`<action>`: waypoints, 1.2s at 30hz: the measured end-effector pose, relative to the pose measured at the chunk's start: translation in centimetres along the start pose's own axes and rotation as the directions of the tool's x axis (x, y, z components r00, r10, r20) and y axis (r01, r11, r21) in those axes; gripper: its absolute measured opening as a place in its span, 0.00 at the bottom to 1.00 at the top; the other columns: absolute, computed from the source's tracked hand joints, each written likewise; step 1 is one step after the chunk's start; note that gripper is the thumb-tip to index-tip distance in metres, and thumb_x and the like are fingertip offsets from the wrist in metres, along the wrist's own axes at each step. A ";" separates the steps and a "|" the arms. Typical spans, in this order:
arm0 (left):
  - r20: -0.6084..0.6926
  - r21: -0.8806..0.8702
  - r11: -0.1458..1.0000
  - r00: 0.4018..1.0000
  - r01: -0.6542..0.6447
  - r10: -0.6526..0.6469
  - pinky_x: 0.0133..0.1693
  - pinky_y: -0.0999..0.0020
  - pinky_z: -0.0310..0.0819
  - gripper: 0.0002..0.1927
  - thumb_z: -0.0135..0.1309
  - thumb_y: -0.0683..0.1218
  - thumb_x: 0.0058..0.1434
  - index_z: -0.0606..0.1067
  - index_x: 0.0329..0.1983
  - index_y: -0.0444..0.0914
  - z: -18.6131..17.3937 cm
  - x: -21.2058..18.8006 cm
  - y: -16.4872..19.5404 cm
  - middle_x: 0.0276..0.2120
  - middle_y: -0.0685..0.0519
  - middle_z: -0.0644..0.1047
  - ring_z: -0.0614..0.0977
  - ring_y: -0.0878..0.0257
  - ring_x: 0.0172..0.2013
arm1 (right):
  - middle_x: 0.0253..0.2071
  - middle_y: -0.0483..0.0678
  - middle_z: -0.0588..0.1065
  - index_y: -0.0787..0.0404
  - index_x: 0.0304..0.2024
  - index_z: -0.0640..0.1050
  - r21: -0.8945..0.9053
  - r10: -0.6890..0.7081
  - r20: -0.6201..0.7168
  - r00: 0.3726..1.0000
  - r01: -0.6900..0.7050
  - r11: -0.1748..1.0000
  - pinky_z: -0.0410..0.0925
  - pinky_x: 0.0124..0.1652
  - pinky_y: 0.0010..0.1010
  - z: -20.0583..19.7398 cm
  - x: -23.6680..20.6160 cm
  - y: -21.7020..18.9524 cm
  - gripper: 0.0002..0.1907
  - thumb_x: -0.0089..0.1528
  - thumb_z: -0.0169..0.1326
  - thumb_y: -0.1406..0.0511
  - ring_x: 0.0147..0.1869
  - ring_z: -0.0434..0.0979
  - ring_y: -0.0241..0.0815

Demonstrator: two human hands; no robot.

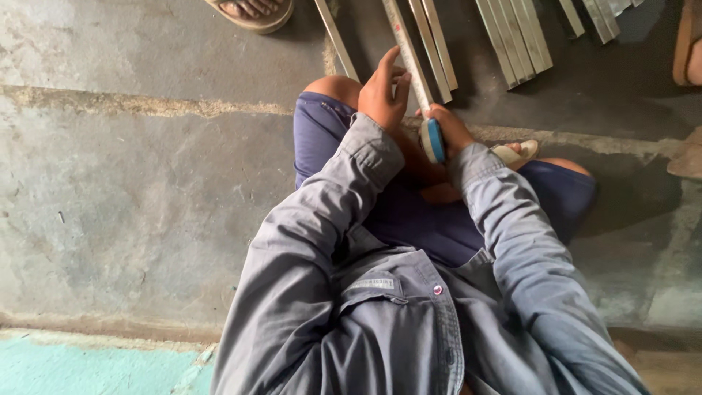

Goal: The person sits on the floor and measures long metal bars and flat strips with a tape measure, pulling out the tape along each bar and moving from one bar to the next. Another person occasionally reaches toward the bars nearby.

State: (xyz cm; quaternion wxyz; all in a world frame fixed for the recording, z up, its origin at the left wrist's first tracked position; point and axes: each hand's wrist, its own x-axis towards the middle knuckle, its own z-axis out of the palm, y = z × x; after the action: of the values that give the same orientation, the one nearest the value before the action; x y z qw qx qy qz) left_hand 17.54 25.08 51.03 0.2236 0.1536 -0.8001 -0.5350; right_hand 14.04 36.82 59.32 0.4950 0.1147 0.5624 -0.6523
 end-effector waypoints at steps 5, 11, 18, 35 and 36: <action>0.049 -0.008 1.000 0.999 0.003 -0.002 0.41 0.66 0.81 0.22 0.55 0.46 0.69 0.67 0.66 0.43 0.3 0.4 -1.0 0.40 0.50 0.84 0.88 0.58 0.42 | 0.27 0.46 0.73 0.57 0.52 0.73 0.014 -0.015 0.001 1.000 0.015 1.000 0.67 0.27 0.29 -0.8 1.0 0.5 0.14 0.65 0.49 0.60 0.26 0.72 0.37; 0.087 0.000 1.000 0.996 -0.003 0.003 0.41 0.65 0.81 0.21 0.55 0.45 0.69 0.70 0.65 0.43 0.4 0.5 -1.2 0.40 0.49 0.83 0.88 0.57 0.42 | 0.27 0.47 0.72 0.58 0.52 0.73 0.058 0.002 0.002 1.000 -0.002 0.998 0.67 0.26 0.30 -1.7 1.8 0.7 0.15 0.65 0.50 0.60 0.25 0.72 0.37; 0.080 0.029 0.999 0.997 -0.018 0.016 0.44 0.63 0.81 0.19 0.56 0.44 0.68 0.73 0.62 0.42 1.1 0.5 -1.7 0.45 0.44 0.82 0.86 0.52 0.44 | 0.27 0.46 0.72 0.57 0.52 0.73 0.026 0.035 0.027 0.999 -0.036 0.999 0.67 0.25 0.32 -2.8 3.0 0.4 0.14 0.66 0.49 0.59 0.25 0.72 0.38; 0.105 -0.004 0.998 0.993 0.058 -0.057 0.45 0.63 0.81 0.20 0.57 0.42 0.67 0.73 0.62 0.42 1.8 2.9 -4.1 0.45 0.44 0.82 0.87 0.53 0.44 | 0.30 0.45 0.73 0.56 0.52 0.75 -0.003 -0.009 -0.023 1.000 0.009 1.000 0.66 0.29 0.29 -4.0 7.6 -0.9 0.17 0.65 0.51 0.56 0.30 0.71 0.35; 0.105 -0.018 0.998 0.993 0.064 -0.061 0.45 0.63 0.82 0.20 0.57 0.42 0.66 0.73 0.62 0.42 1.8 3.1 -4.2 0.45 0.44 0.82 0.87 0.53 0.43 | 0.32 0.44 0.74 0.57 0.52 0.77 -0.025 -0.042 0.025 0.999 0.042 0.999 0.67 0.32 0.28 -4.0 8.2 -0.7 0.18 0.64 0.51 0.56 0.32 0.73 0.34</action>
State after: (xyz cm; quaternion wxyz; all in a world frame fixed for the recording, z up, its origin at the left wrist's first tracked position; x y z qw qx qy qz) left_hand 13.96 23.42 47.19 0.1661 0.1480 -0.7999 -0.5574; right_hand 7.89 35.92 52.63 0.4896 0.0886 0.5668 -0.6567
